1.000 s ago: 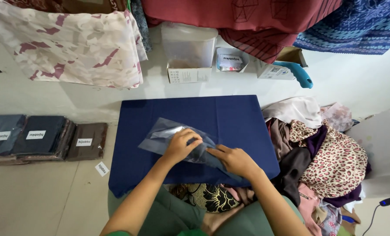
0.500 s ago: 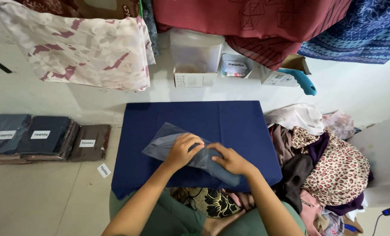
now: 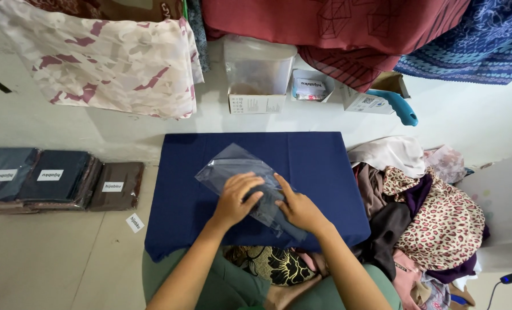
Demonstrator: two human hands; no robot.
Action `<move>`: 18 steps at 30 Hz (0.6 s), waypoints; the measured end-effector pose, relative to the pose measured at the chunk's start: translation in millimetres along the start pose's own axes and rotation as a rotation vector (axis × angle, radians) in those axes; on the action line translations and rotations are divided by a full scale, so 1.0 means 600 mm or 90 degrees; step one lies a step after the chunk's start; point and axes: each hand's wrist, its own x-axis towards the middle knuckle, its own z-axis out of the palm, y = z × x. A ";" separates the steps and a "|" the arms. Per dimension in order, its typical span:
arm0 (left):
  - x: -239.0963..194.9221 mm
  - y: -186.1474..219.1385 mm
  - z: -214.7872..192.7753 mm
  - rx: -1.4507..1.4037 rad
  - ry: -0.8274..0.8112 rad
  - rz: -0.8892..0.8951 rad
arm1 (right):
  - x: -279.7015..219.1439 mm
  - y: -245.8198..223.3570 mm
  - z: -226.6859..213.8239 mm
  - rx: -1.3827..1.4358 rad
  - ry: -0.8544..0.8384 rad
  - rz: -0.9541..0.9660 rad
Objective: The person folds a blue fabric on a blue mat, uses a lint roller to clean it, and then places the folded fabric into a clear plastic bag. The person seals the bag and places it with other packaged items.
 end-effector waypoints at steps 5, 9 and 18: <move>-0.005 -0.006 -0.017 0.071 -0.152 -0.072 | 0.014 0.002 0.017 -0.253 0.047 -0.117; 0.000 -0.004 -0.011 0.056 -0.150 -0.068 | 0.029 0.014 0.036 -0.468 0.107 -0.239; 0.017 -0.041 0.008 0.135 -0.188 -0.111 | 0.038 0.021 0.048 -0.597 0.329 -0.298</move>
